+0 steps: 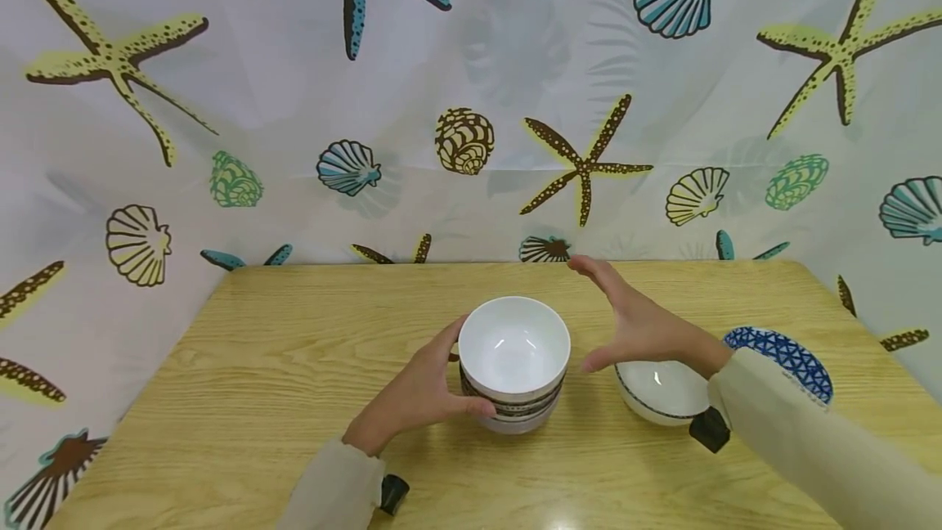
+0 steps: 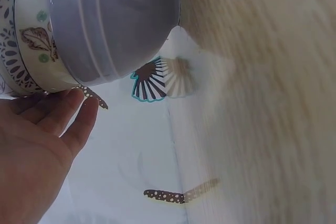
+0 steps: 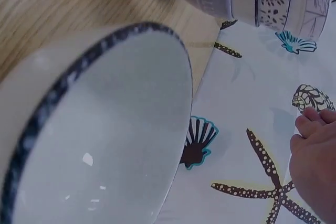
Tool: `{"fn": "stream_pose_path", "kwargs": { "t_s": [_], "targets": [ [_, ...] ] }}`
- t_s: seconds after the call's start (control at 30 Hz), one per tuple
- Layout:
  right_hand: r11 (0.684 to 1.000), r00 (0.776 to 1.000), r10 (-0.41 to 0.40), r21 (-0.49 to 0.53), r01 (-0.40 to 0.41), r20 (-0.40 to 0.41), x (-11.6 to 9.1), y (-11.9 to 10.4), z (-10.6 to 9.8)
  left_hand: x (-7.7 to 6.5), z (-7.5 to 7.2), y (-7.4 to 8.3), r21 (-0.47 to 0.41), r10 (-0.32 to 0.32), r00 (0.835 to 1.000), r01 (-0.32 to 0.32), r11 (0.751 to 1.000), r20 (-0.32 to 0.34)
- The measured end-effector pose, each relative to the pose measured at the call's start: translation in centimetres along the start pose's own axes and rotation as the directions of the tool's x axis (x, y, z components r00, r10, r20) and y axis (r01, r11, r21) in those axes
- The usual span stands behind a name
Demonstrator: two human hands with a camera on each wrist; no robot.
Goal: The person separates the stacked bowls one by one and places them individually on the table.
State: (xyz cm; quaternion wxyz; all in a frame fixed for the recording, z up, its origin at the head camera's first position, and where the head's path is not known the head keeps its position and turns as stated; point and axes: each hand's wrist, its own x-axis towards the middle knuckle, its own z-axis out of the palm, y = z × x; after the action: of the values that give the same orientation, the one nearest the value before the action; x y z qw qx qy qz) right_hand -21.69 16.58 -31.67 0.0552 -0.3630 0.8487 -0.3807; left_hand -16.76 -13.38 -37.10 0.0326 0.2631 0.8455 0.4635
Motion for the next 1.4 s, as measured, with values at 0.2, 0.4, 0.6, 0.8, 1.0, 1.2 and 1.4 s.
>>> {"fn": "stream_pose_path", "kwargs": {
  "t_s": [0.2,0.4,0.6,0.8,1.0,1.2,1.4],
  "targets": [
    [0.999,0.999,-0.027,0.019,0.026,0.033,0.7,-0.8,1.4,0.0,0.2,0.0,-0.003,0.000,1.000,0.000,1.000,0.001],
    [0.999,0.998,-0.041,0.015,0.040,0.052,1.2,-2.0,2.5,0.2,0.3,-0.1,-0.001,0.017,1.000,-0.017,1.000,-0.004],
    [0.997,0.996,-0.049,0.068,0.044,0.069,1.8,-2.5,3.4,0.1,0.3,-0.1,0.006,0.027,1.000,-0.027,1.000,-0.006],
    [0.989,0.990,-0.108,0.114,0.097,0.088,2.0,-2.3,3.9,0.1,0.3,-0.2,0.005,0.041,0.999,-0.041,0.999,-0.008],
    [0.987,0.987,-0.140,0.087,0.133,0.082,2.1,-2.2,4.1,0.2,0.4,-0.2,-0.003,0.045,0.999,-0.045,0.999,-0.008],
    [0.990,0.990,-0.108,0.097,0.099,0.086,2.2,-2.0,4.4,0.3,0.4,-0.1,-0.006,0.035,0.999,-0.035,0.999,-0.003],
    [0.993,0.994,-0.097,0.065,0.093,0.057,2.1,-2.3,4.7,0.2,0.4,0.0,-0.001,0.028,1.000,-0.028,1.000,-0.012]
  ]
}}
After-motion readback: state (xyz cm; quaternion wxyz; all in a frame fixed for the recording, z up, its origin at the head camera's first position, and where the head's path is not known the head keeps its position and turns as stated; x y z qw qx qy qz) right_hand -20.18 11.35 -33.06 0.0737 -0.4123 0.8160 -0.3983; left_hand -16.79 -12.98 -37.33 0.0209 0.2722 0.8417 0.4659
